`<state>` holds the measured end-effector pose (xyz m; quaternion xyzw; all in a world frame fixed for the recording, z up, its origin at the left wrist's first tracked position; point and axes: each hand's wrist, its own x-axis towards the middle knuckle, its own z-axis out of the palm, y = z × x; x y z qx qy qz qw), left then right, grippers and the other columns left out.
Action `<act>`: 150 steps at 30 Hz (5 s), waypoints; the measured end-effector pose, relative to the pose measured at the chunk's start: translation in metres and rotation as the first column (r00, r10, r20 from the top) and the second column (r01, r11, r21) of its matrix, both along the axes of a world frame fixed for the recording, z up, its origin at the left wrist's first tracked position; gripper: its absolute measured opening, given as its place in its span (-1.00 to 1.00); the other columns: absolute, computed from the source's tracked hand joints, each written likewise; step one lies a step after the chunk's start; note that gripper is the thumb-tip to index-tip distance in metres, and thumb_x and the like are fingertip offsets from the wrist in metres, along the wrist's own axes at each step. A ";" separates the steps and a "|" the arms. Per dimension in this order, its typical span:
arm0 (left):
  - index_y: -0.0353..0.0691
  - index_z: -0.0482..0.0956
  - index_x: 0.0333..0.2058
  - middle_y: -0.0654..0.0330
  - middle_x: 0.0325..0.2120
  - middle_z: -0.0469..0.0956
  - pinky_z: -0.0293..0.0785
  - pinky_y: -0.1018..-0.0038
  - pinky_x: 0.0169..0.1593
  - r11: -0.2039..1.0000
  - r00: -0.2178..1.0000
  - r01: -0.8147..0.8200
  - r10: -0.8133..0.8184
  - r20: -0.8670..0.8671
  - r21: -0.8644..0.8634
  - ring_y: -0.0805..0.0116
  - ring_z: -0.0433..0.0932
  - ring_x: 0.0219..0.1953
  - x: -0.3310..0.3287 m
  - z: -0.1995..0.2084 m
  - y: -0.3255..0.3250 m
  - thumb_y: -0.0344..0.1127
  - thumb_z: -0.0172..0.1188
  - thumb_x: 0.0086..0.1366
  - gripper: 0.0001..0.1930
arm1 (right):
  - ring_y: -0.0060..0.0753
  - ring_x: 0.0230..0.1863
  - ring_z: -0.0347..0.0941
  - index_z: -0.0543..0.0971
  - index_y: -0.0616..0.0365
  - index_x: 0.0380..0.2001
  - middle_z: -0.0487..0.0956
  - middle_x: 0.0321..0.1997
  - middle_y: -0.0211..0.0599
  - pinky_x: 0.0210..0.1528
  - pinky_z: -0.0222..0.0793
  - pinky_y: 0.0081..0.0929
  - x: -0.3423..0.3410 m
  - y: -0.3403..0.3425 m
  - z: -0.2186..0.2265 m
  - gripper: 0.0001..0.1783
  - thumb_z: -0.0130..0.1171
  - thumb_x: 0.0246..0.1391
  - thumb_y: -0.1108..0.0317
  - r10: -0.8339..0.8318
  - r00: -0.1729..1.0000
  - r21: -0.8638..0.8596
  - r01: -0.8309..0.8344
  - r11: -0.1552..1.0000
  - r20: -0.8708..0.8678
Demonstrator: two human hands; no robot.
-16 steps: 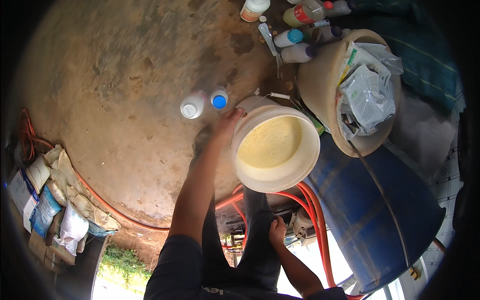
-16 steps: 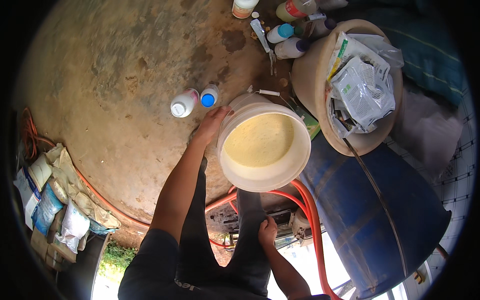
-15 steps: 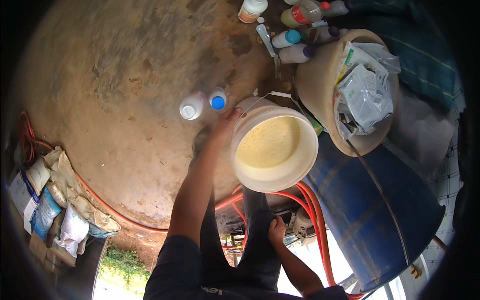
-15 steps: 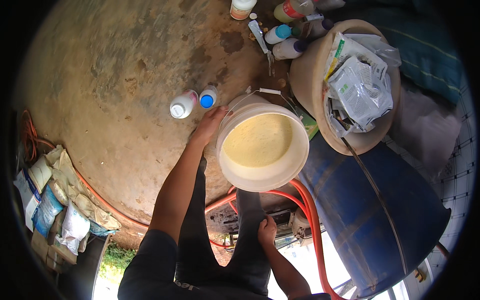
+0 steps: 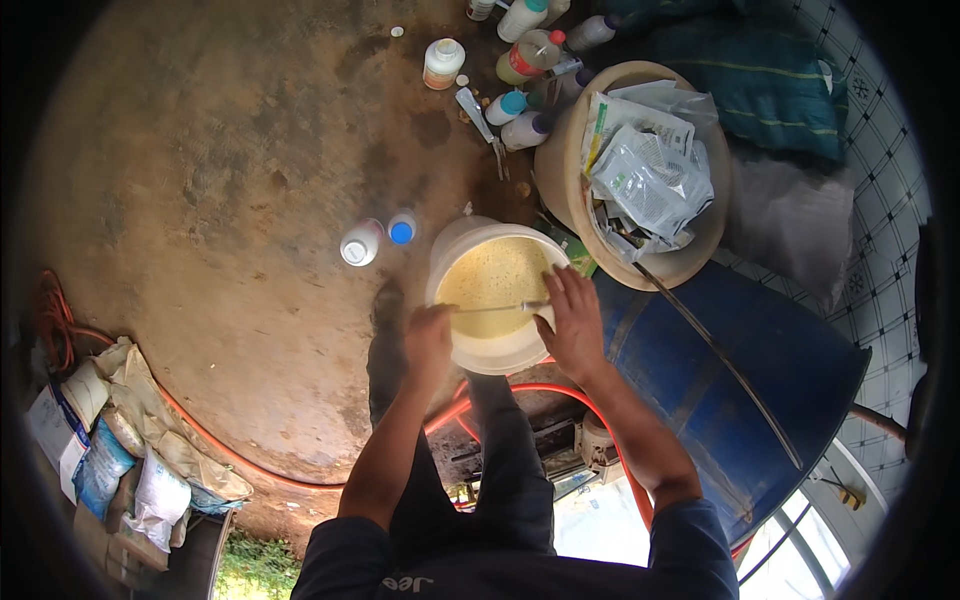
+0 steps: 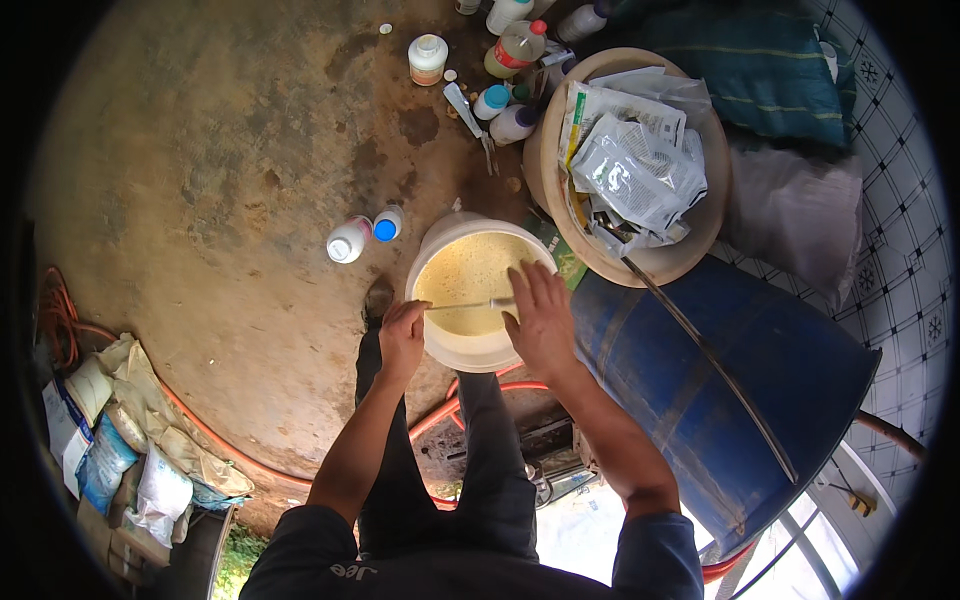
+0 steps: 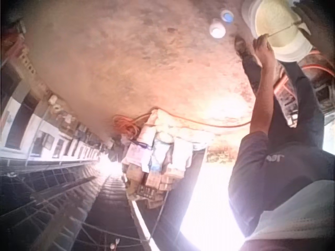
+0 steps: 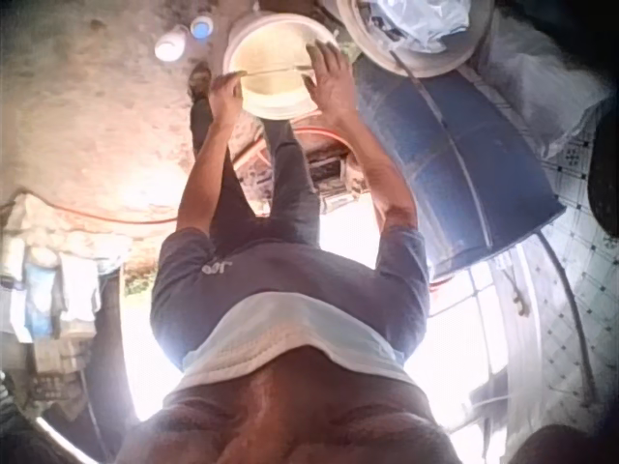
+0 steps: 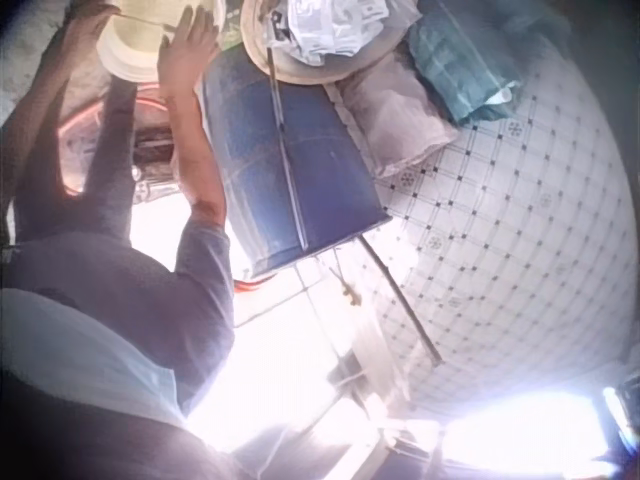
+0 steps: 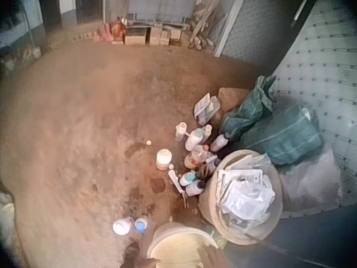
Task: The person stirs a yellowish liquid in a white bucket with a stick, then uses a hose to add water and pour the mixture into a large blue barrel. They also open a white bottle and pour its contents into the bucket.
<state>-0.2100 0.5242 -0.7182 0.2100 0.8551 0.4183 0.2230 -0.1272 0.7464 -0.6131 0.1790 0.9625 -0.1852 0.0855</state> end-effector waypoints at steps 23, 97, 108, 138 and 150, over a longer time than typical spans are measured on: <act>-0.40 0.54 -0.11 0.00 -0.44 0.62 0.55 0.39 -0.46 0.775 0.496 -0.489 0.625 0.602 -0.402 0.22 0.62 -0.49 0.075 0.030 -0.287 -0.39 0.16 0.21 -0.71 | 0.05 -0.23 0.62 0.69 0.09 -0.31 0.67 -0.33 -0.04 -0.16 0.52 -0.07 0.026 -0.066 0.038 -0.67 0.15 -0.05 0.13 -0.053 0.839 -0.339 0.276 0.899 0.541; -0.37 0.59 -0.46 0.28 -0.64 0.53 0.40 0.54 -0.65 0.963 0.928 0.219 -0.255 0.271 0.155 0.53 0.41 -0.71 0.035 0.471 0.017 -0.04 0.27 0.34 -0.57 | -0.01 -0.62 0.32 0.56 0.40 -0.45 0.43 -0.63 0.05 -0.49 0.29 -0.26 0.346 0.033 0.649 -0.77 0.18 0.05 0.36 -0.378 0.583 -0.153 0.398 0.905 -0.719; -0.36 0.59 -0.45 0.24 -0.65 0.53 0.38 0.52 -0.68 0.982 0.952 0.180 -0.188 0.242 0.053 0.49 0.43 -0.71 0.032 0.503 0.020 0.03 0.28 0.31 -0.54 | 0.20 -0.56 0.31 0.48 0.44 -0.58 0.37 -0.63 0.19 -0.43 0.31 -0.11 0.352 0.072 0.641 -0.71 0.14 0.01 0.35 -0.397 0.558 -0.195 0.386 0.902 -0.729; -0.17 0.42 -0.67 0.32 -0.79 0.38 0.18 0.56 -0.75 0.976 0.977 0.212 -0.213 -0.002 -0.050 0.54 0.28 -0.81 0.050 0.592 0.049 0.10 0.20 0.35 -0.46 | 0.22 -0.53 0.51 0.55 0.47 -0.59 0.49 -0.64 0.24 -0.44 0.43 -0.11 0.394 0.113 0.629 -0.69 0.20 0.01 0.35 -0.418 0.434 -0.278 0.351 0.894 -0.798; -0.20 0.44 -0.65 0.38 -0.79 0.32 0.11 0.55 -0.74 0.967 0.969 0.242 -0.244 -0.026 -0.075 0.57 0.22 -0.80 0.045 0.617 0.060 0.05 0.22 0.36 -0.49 | 0.09 -0.47 0.57 0.61 0.39 -0.61 0.57 -0.59 0.11 -0.37 0.53 -0.16 0.409 0.113 0.626 -0.80 0.13 -0.14 0.43 -0.491 0.405 -0.335 0.398 0.854 -0.771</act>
